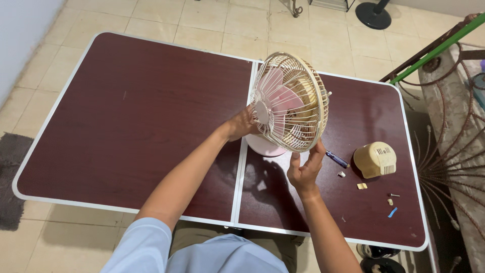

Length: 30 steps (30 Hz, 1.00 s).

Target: The person reassembles a small desk fan on a table. They align the motor housing with the fan head, secure it, use a screwdriver to tighten screws on the housing, flip the fan over, and hand-tighten a knob on top before setting the assembled fan upright.

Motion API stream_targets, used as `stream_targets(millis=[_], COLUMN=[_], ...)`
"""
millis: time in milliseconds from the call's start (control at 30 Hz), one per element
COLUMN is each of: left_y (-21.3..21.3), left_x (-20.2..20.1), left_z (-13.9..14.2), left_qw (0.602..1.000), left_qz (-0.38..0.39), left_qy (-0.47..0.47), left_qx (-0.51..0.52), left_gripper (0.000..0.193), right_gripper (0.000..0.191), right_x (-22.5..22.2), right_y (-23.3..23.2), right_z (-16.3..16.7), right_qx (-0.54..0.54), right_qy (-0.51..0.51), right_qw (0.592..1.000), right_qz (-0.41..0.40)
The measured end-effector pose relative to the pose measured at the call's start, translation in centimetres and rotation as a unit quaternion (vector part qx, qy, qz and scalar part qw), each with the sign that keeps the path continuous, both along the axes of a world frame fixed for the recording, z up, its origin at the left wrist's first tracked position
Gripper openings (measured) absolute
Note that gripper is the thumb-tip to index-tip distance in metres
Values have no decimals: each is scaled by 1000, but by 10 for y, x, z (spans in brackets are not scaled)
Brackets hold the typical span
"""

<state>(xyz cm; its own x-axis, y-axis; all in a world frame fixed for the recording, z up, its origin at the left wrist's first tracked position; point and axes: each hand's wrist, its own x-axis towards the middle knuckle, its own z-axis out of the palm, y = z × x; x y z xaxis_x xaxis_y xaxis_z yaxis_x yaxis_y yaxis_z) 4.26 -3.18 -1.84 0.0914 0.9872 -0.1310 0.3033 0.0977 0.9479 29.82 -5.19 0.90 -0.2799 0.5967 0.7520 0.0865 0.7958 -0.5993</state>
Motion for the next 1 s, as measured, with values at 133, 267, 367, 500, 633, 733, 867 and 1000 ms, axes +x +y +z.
stream_targets(millis=[133,267,367,500,633,733,867,1000], left_y=[-7,-6,-1,4,4,3,4,6], left_x=[5,7,5,1,1,1,1,0], left_z=[19,17,4,-8,-7,-5,-7,-8], left_qw=[996,998,998,999,999,998,995,995], left_qz=[25,37,31,21,24,20,7,0], left_qy=[64,-8,-48,-35,-39,-51,-93,-83], left_qx=[-58,-58,-1,18,23,22,38,48], left_gripper=[78,81,75,73,73,72,68,67], right_gripper=[49,48,49,50,49,49,50,49], right_x=[1,1,0,0,-1,-1,0,0], right_y=[2,3,2,2,2,1,1,3], right_z=[0,-2,-2,-2,-1,0,1,2], right_qx=[17,11,7,11,16,17,14,18], right_qy=[-8,-6,-3,-3,-6,-7,-8,-10], right_qw=[1000,1000,1000,1000,1000,1000,1000,1000], right_qz=[8,7,6,0,2,-2,-7,-5])
